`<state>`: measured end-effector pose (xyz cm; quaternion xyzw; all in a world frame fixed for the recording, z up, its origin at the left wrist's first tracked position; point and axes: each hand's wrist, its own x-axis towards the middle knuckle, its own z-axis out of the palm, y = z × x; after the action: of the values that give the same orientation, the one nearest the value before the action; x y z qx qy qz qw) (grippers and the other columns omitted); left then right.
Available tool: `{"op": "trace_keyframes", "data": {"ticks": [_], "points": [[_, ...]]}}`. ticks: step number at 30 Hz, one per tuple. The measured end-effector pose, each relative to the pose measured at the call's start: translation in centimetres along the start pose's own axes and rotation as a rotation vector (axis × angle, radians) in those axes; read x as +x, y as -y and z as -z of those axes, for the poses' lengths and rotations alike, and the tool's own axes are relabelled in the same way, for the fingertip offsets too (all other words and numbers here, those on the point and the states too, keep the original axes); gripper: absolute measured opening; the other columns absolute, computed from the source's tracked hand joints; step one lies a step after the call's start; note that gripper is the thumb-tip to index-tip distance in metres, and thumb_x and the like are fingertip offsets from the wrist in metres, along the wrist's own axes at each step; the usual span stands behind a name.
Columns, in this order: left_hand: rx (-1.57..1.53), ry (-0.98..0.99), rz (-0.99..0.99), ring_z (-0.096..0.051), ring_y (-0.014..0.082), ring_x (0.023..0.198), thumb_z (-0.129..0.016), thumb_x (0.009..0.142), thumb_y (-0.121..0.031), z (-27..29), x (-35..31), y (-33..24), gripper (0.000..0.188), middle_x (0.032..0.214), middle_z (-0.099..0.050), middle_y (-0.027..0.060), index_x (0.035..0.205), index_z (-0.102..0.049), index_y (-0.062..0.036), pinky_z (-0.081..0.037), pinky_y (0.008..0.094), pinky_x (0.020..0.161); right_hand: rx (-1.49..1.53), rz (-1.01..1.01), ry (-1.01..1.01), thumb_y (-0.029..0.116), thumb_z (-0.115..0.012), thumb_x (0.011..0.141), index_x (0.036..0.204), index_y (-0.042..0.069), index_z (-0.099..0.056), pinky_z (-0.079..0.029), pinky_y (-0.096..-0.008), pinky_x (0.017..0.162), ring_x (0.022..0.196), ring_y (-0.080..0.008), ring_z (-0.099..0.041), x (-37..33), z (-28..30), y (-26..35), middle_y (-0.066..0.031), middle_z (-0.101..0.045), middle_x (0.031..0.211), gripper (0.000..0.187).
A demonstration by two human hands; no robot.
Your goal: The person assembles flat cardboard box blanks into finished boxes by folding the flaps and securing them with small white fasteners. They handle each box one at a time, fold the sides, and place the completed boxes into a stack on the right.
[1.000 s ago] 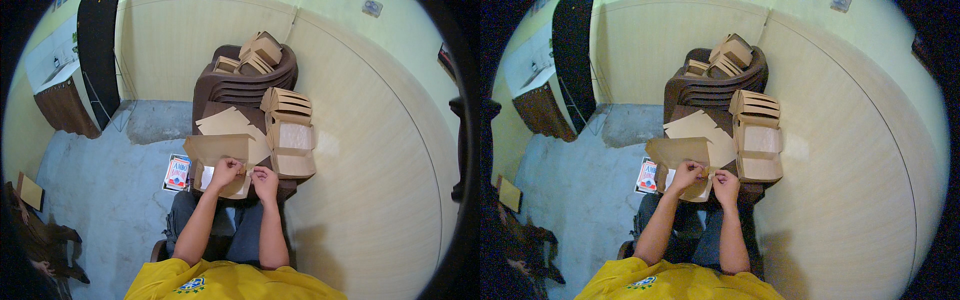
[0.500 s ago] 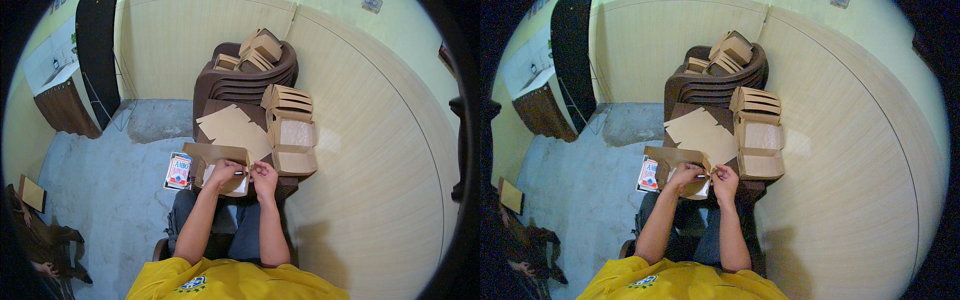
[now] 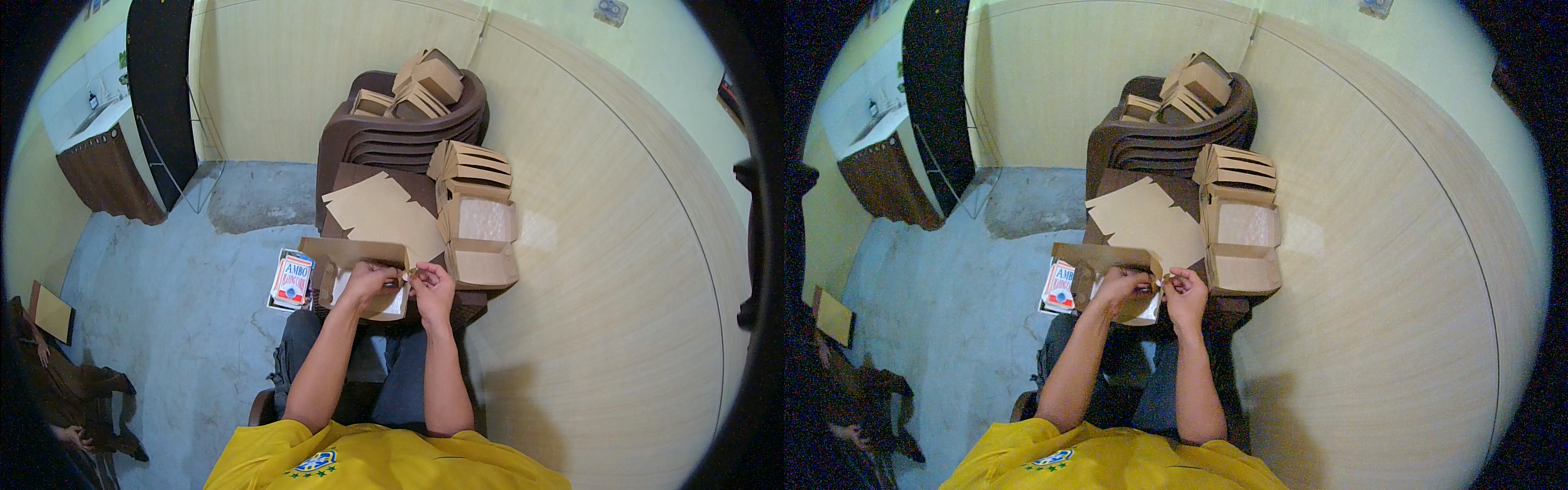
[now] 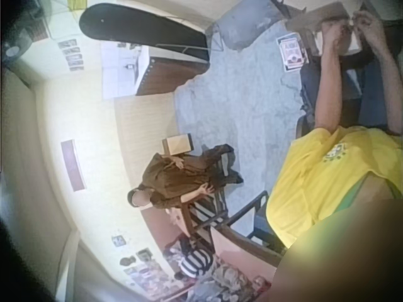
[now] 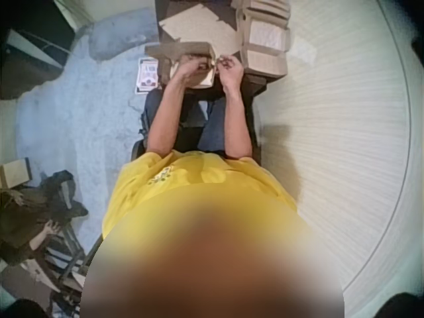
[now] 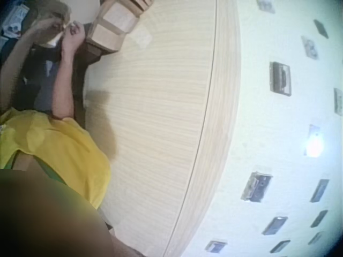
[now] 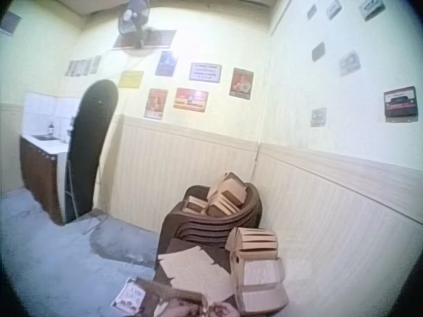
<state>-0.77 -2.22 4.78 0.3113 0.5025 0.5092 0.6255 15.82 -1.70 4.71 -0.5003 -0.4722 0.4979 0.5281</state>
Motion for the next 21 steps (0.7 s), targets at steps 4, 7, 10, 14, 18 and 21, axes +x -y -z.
{"op": "trace_keyframes", "data": {"ticks": [4,7,10,14,18,21], "points": [[-0.029,0.076,0.045,-0.075,0.0192,0.088,-0.078,0.099,-0.01,0.2,-0.3,-0.4,0.017,0.104,-0.077,0.0107,0.113,-0.076,0.0,-0.068,0.0348,0.078,0.012,-0.04,-0.019,-0.007,-0.076,0.092,0.121,-0.003,-0.067,-0.059,-0.0272,0.062,0.074,-0.0124,-0.069,0.0,0.2,0.1,-0.0067,-0.074,0.089,0.03],[-0.074,0.114,0.05,-0.078,0.0229,0.093,-0.077,0.101,-0.011,0.6,0.1,0.1,0.023,0.107,-0.08,0.0123,0.117,-0.075,0.0039,-0.068,0.0367,0.078,-0.028,-0.055,0.024,-0.007,-0.078,0.091,0.121,-0.003,-0.067,-0.06,-0.0274,0.063,0.076,-0.0129,-0.071,0.1,0.5,0.7,-0.0072,-0.075,0.09,0.033],[-0.09,0.137,0.011,-0.078,0.0232,0.093,-0.078,0.1,-0.009,0.8,0.7,0.8,0.022,0.107,-0.079,0.0122,0.118,-0.074,0.0037,-0.069,0.0362,0.077,0.033,-0.146,0.088,-0.006,-0.081,0.09,0.12,-0.004,-0.067,-0.061,-0.027,0.064,0.078,-0.0139,-0.072,0.4,0.8,1.4,-0.0082,-0.075,0.091,0.033],[-0.192,0.156,0.014,-0.078,0.0225,0.092,-0.079,0.099,-0.009,0.9,1.0,1.4,0.023,0.105,-0.079,0.0119,0.119,-0.075,0.0001,-0.068,0.0349,0.08,0.144,-0.17,0.195,-0.002,-0.085,0.089,0.118,-0.003,-0.068,-0.061,-0.026,0.066,0.081,-0.0148,-0.072,0.7,1.2,1.9,-0.0064,-0.072,0.096,0.033],[-0.18,0.151,-0.07,-0.075,0.0182,0.089,-0.079,0.098,-0.006,0.1,0.7,1.5,0.02,0.102,-0.079,0.0096,0.117,-0.077,-0.0006,-0.065,0.0323,0.08,0.114,-0.104,0.246,-0.002,-0.084,0.091,0.118,-0.001,-0.069,-0.059,-0.026,0.069,0.083,-0.0131,-0.069,1.7,1.1,1.5,-0.0046,-0.067,0.1,0.031],[0.099,0.047,-0.234,-0.072,0.015,0.086,-0.076,0.1,-0.006,-0.7,0.2,1.3,0.015,0.099,-0.079,0.0071,0.113,-0.079,-0.0002,-0.06,0.0313,0.079,0.102,-0.057,0.258,-0.002,-0.084,0.092,0.12,0.0,-0.067,-0.057,-0.0268,0.07,0.086,-0.0123,-0.068,2.2,0.6,0.8,-0.0044,-0.064,0.101,0.033]]}}
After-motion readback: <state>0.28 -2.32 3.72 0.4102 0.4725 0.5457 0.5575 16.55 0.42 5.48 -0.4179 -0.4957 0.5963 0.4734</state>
